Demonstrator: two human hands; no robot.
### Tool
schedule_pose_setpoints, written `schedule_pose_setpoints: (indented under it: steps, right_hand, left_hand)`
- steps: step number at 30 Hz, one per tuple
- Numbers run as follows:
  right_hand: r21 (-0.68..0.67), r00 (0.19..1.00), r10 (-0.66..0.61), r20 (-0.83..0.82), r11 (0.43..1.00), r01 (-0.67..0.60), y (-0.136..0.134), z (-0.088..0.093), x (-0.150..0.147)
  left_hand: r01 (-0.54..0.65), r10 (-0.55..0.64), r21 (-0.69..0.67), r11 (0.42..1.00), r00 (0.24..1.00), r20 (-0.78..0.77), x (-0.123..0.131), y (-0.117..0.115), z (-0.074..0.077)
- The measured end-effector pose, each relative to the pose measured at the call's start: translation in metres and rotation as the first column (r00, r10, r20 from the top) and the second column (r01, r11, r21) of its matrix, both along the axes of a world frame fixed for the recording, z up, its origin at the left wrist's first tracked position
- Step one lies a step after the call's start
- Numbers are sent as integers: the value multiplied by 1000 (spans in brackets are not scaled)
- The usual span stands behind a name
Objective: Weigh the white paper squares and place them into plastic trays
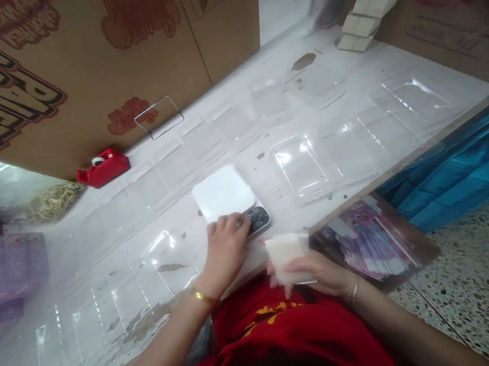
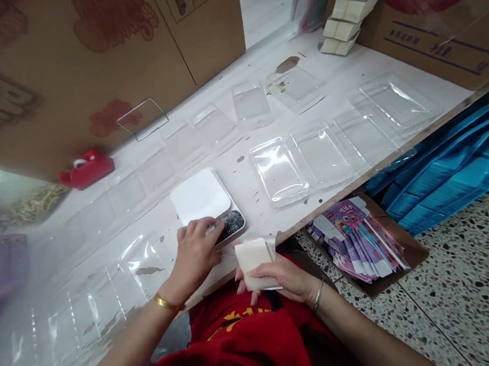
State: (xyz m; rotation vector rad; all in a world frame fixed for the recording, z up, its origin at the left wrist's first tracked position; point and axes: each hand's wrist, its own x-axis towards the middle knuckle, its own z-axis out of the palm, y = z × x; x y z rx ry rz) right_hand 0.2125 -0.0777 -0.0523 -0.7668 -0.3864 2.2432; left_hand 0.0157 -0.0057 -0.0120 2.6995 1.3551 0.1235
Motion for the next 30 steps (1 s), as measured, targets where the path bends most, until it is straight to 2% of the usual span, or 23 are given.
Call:
schedule_pose_setpoints:
  steps: [3, 5, 9, 15, 19, 25, 30]
  right_hand:
    - [-5, 997, 43, 68, 999, -43, -4, 2, -4]
    - [-25, 990, 86, 111, 996, -84, -7, 2, -7]
    - [-65, 986, 89, 141, 995, -81, -12, 2, -12]
    - [-94, 979, 77, 187, 994, -61, -20, -3, -15]
    - [-101, 978, 54, 203, 994, -33, -23, -6, -17]
    - [-133, 974, -12, 227, 990, 43, -20, 1, -21]
    - [-118, 974, -33, 224, 991, 60, -17, 2, -23]
  left_hand:
    - [36, -40, 19, 999, 959, 280, 2, -18, 6]
    - [82, -81, 10, 997, 937, 341, 9, -33, 7]
    - [17, -4, -35, 999, 936, 351, 24, -56, 1]
    - [-39, 74, -101, 994, 926, 370, 29, -69, -14]
    - [-35, 55, -57, 998, 913, 404, 28, -72, -17]
    - [13, -23, 29, 999, 915, 402, 24, -72, -16]
    - [0, -12, 31, 1000, 914, 406, 22, -70, -16]
